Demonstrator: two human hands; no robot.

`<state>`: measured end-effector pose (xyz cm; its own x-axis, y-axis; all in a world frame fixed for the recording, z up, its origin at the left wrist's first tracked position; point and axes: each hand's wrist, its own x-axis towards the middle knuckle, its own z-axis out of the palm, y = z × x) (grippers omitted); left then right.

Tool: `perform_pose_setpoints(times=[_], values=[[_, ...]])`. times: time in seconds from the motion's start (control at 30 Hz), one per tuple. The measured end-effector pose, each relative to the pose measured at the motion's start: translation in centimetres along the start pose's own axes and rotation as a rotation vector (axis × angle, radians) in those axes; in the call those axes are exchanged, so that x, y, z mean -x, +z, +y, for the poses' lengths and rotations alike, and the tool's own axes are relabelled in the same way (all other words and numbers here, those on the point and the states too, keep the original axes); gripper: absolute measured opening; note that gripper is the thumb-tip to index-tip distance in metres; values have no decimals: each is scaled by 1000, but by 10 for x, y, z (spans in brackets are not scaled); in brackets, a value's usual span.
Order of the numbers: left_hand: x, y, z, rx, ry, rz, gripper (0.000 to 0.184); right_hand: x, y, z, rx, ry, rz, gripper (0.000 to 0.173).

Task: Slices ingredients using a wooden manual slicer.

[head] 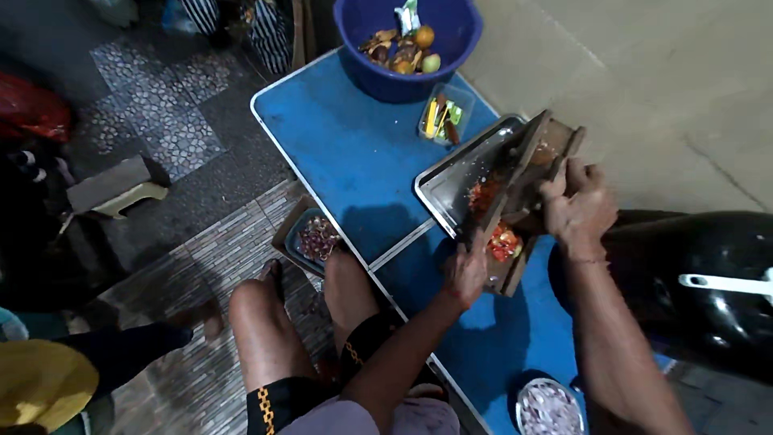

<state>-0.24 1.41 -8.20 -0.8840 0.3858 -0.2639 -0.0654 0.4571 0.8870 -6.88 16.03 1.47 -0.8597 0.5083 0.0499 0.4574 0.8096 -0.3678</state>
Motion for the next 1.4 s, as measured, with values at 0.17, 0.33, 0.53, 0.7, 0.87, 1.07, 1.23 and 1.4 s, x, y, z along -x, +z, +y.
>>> perform_pose_setpoints(times=[0.17,0.33,0.53,0.7,0.87,1.07,1.23,1.4], values=[[0,-1,-4,63,2,2,50,-10,-14,-33,-84,64,-15,57],[-3,-3,-1,-19,-28,-49,51,17,-74,-122,-110,151,-207,50],[-3,-2,1,-31,-42,-38,52,1,3,4,-9,-17,-18,70],[-3,-2,-1,-11,-42,-32,51,-6,-25,-48,-102,80,-90,54],[-5,-6,-1,-23,-36,-46,51,-11,-58,-107,-68,110,-164,50],[-6,-4,0,-24,-39,-67,54,-7,7,5,-26,-30,18,65],[-3,-7,0,-18,-52,-67,51,-22,-16,-46,-81,89,-55,56],[-3,-12,1,3,-28,-35,50,-42,-25,-55,-84,57,-76,58]])
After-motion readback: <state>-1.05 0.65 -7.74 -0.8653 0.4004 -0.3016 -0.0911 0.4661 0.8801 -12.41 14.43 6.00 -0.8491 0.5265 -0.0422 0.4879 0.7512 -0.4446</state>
